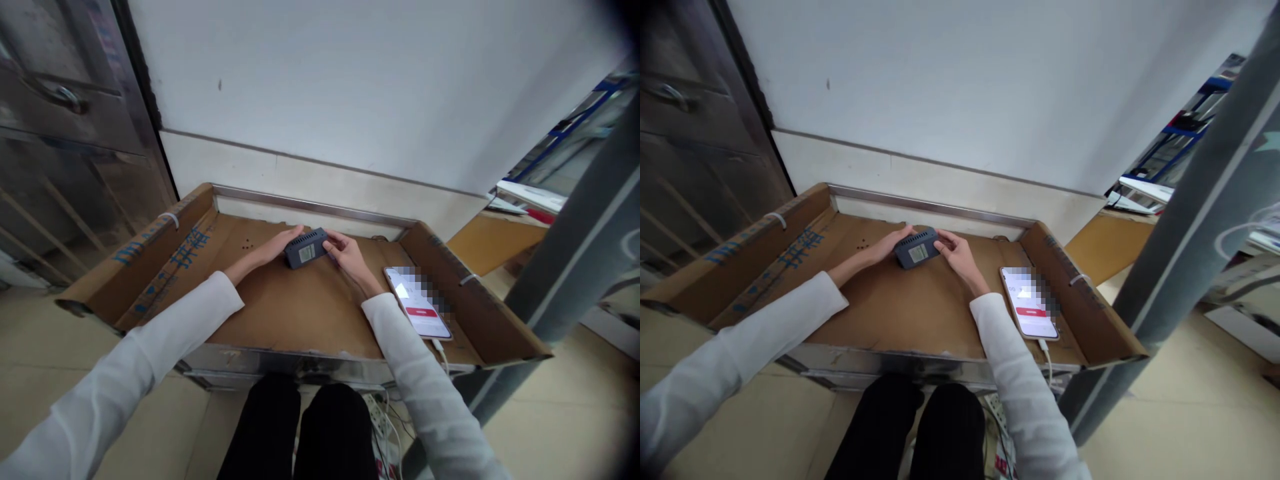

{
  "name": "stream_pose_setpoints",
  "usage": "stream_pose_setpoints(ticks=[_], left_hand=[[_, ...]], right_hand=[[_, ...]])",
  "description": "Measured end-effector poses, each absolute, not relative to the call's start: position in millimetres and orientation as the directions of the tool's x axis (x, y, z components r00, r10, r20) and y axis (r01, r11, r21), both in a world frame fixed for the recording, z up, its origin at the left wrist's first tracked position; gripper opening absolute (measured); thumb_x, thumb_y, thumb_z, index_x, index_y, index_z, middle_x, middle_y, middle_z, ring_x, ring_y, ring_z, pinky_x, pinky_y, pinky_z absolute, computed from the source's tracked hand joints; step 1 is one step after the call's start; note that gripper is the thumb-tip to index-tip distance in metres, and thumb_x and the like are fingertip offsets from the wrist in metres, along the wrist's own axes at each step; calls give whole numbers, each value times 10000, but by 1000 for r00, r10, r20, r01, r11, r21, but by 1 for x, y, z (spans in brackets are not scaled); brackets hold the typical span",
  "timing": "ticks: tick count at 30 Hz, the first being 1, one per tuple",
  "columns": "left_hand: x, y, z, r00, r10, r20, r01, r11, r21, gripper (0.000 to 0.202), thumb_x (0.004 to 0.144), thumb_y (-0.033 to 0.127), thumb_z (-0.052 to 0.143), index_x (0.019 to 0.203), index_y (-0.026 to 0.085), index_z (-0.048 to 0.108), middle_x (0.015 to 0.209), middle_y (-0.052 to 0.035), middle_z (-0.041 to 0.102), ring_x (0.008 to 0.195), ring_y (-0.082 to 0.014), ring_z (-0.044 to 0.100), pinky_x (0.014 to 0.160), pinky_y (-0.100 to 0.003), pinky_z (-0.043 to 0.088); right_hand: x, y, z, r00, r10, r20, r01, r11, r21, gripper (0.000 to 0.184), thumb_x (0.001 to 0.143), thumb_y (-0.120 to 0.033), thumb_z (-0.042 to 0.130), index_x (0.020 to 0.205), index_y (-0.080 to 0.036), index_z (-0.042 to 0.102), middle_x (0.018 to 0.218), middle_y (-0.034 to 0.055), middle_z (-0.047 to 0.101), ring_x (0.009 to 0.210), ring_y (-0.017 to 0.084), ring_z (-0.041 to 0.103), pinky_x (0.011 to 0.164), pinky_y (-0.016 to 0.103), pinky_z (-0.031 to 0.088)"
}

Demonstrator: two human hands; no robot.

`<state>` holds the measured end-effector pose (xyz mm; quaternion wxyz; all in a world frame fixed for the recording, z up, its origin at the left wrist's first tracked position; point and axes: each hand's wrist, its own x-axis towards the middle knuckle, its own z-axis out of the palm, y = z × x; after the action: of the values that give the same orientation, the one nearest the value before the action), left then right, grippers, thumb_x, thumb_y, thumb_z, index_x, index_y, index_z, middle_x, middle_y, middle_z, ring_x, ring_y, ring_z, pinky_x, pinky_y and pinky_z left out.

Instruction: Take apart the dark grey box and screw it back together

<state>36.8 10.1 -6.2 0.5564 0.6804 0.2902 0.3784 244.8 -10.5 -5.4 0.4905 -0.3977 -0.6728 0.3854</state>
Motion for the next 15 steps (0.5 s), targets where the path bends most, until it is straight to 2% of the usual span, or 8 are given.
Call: stream_pose_setpoints(ticks=[2,4,6,8,10,11,13,15], left_hand=[[30,9,-4,515,809,284,74,-372,925,589,875,682,363,947,165,635,893,-57,638,821,-197,563,752,-295,399],[22,7,-2,518,769,374,220,-542,811,506,826,635,513,997,173,627,945,-54,638,866,-206,571,775,-285,396],[16,5,1,540,734,412,346,-639,687,476,779,575,616,1050,184,615,962,-49,644,872,-206,586,771,-275,402],[11,5,4,561,721,407,439,-676,592,463,785,551,613,1080,195,604,950,-43,657,843,-200,604,755,-275,417],[8,4,6,587,712,385,505,-694,513,456,808,544,585,1114,206,588,965,-41,668,837,-203,619,754,-283,432],[7,4,7,601,706,375,525,-702,481,457,818,543,574,1133,212,579,988,-43,671,850,-208,624,761,-287,438],[6,5,8,624,686,375,531,-724,441,452,843,534,552,1169,220,562,1064,-53,665,919,-219,624,800,-296,443],[5,5,9,643,657,394,511,-751,418,448,865,521,537,1190,213,556,1131,-66,642,994,-224,609,856,-302,437]], right_hand=[[243,-10,-10,-181,916,358,146,385,-911,573,698,-517,702,1157,-177,647,1205,107,674,1112,230,628,998,379,462],[242,-8,-14,-168,918,360,155,385,-910,565,707,-515,693,1155,-176,633,1201,112,672,1090,227,634,982,379,470],[243,-8,-14,-162,908,386,241,416,-877,534,718,-520,682,1123,-176,631,1160,112,681,1046,227,641,954,390,481],[246,-10,-11,-188,866,464,423,498,-757,470,723,-526,678,1037,-179,644,1077,108,692,1009,243,630,933,417,478],[252,-13,-5,-271,788,552,600,587,-543,387,757,-525,649,948,-188,646,1001,101,691,997,261,602,932,441,452],[255,-15,-2,-306,756,578,639,613,-465,350,804,-515,600,941,-195,638,993,95,688,994,257,593,935,437,439],[261,-17,2,-332,733,593,686,619,-381,307,889,-468,490,972,-202,619,1013,84,680,992,237,582,939,413,420],[265,-17,1,-319,767,557,756,560,-338,293,912,-427,451,1009,-196,603,1025,83,673,989,236,574,923,400,411]])
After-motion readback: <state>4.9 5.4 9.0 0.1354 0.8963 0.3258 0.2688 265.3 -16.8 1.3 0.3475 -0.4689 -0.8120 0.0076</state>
